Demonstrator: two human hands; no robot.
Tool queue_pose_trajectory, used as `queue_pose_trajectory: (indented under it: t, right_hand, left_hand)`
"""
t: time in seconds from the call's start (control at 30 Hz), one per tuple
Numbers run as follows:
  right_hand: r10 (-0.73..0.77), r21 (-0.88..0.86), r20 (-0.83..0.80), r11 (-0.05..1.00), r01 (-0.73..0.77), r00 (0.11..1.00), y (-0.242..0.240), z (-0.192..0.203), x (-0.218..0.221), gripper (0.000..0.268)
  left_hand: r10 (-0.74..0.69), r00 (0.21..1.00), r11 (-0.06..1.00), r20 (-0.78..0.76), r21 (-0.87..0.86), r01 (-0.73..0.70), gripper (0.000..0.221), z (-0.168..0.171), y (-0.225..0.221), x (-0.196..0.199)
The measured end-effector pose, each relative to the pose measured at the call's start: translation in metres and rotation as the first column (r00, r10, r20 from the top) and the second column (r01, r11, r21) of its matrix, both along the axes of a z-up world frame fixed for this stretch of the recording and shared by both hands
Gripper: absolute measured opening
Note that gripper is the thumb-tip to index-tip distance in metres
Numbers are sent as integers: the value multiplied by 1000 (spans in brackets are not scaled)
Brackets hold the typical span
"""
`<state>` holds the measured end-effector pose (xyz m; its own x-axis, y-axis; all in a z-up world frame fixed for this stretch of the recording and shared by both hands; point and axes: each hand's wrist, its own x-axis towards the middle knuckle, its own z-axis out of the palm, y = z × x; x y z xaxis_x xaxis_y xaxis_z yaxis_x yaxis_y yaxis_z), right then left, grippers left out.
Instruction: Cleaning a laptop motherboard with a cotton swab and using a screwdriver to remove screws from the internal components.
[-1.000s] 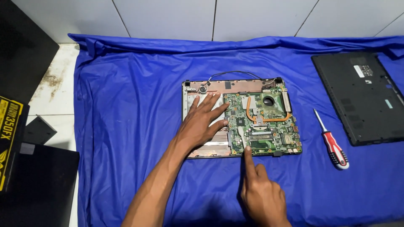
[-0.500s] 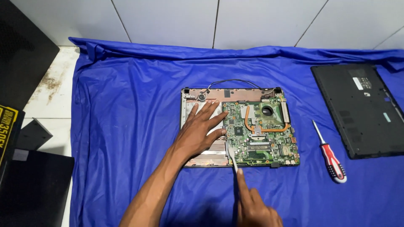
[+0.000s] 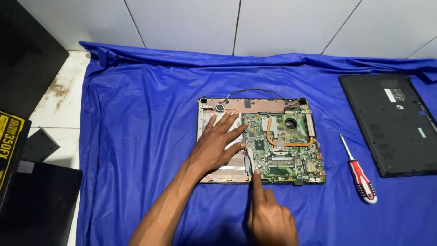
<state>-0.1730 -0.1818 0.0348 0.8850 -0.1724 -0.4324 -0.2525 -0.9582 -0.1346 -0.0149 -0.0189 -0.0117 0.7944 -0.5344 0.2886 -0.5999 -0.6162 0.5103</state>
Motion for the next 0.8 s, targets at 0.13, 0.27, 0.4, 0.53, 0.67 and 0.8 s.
queue_pose_trajectory:
  t: [0.13,0.27,0.4,0.53,0.67,0.8]
  right_hand:
    - [68,32,59,997,-70,996,-5,10,37,73]
    - [131,8,358,990,-143,924,-27,6,57,58]
    - [208,-1,329,976,-220,921,-45,5,44,63]
    - [253,5,376,961,-275,891,-62,2,59,55]
    - [274,-79,568,957,-280,776,-55,-1,75,49]
    - [294,-148,428,956,-255,854,-45,10,75,57]
  left_hand:
    - [5,1000,1000,-18,20,-4,56,1,0,1]
    - [10,1000,1000,-6,9,-10,56,-1,-1,-1]
    - [12,1000,1000,-7,0,-12,55,0,-1,0]
    - [8,1000,1000,-25,10,-8,55,2,-1,-1]
    - [14,1000,1000,0,11,-14,55,2,-1,-1]
    - [19,1000,1000,21,9,-19,55,0,0,-1]
